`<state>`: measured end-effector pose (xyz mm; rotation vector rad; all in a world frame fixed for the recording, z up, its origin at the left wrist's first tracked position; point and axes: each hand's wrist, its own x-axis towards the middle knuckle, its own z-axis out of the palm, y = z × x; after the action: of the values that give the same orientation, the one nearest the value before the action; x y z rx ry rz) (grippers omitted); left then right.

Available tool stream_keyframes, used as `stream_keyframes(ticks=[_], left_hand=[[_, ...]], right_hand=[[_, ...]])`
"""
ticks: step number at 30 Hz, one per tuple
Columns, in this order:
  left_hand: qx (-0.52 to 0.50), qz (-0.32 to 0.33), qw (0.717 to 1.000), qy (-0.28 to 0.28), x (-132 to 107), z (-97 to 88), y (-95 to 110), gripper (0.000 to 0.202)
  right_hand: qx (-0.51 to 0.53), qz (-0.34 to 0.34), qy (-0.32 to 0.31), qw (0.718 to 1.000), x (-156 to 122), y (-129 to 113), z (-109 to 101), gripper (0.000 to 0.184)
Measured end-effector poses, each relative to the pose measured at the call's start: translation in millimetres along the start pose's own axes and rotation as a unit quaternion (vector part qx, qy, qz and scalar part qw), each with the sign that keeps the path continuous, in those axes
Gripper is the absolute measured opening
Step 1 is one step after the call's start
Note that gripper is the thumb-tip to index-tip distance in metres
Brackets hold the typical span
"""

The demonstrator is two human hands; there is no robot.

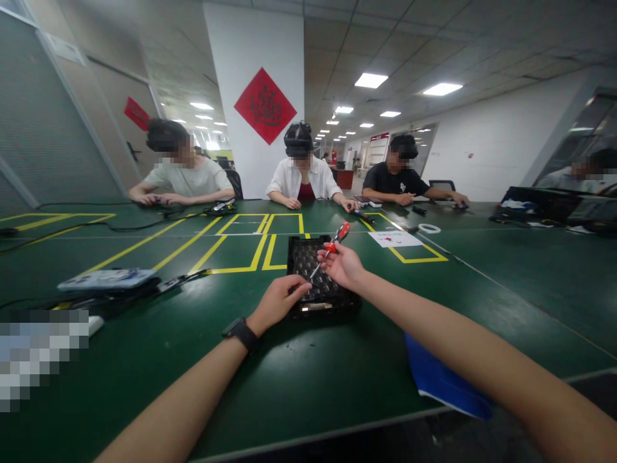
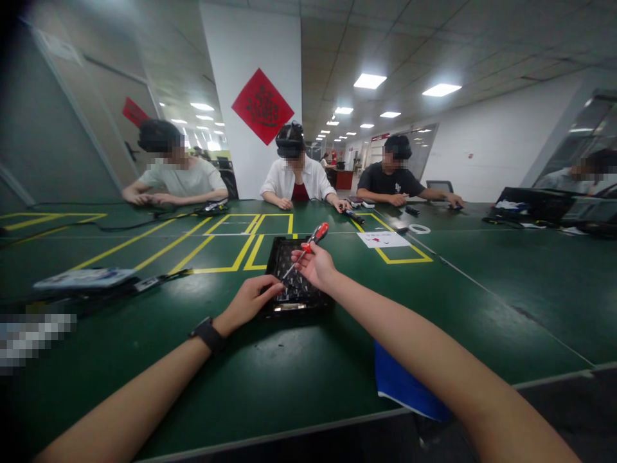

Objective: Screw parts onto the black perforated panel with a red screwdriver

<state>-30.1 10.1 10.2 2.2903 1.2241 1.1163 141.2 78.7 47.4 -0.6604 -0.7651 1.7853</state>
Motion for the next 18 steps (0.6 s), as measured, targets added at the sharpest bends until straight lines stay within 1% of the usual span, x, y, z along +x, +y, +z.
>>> stream_keyframes(ticks=[1,3,7,10,15,18], left_hand=[[-0.003,-0.002,1.0,0.003,0,0.1,0,0.036],[-0.012,-0.011,1.0,0.011,0,0.2,0,0.038],[-0.042,-0.038,0.998,0.034,0,0.6,-2,0.042],[-0.046,-0.039,0.998,0.036,0,1.7,-3,0.043],[-0.025,-0.029,0.999,0.034,0,3.8,-6,0.042],[-0.013,-0.019,0.999,0.032,1,4.6,-5,0.04]], right_hand=[[-0.009,-0.002,-0.013,1.0,3,2,-2,0.02],[-0.028,-0.028,-0.034,0.999,5,8,-6,0.02],[-0.032,-0.113,-0.065,0.991,-1,24,-12,0.023],[-0.027,-0.143,-0.064,0.987,-9,29,-13,0.026],[-0.046,-0.169,-0.04,0.984,-19,28,-10,0.029],[-0.063,-0.178,-0.047,0.981,-23,32,-8,0.029]])
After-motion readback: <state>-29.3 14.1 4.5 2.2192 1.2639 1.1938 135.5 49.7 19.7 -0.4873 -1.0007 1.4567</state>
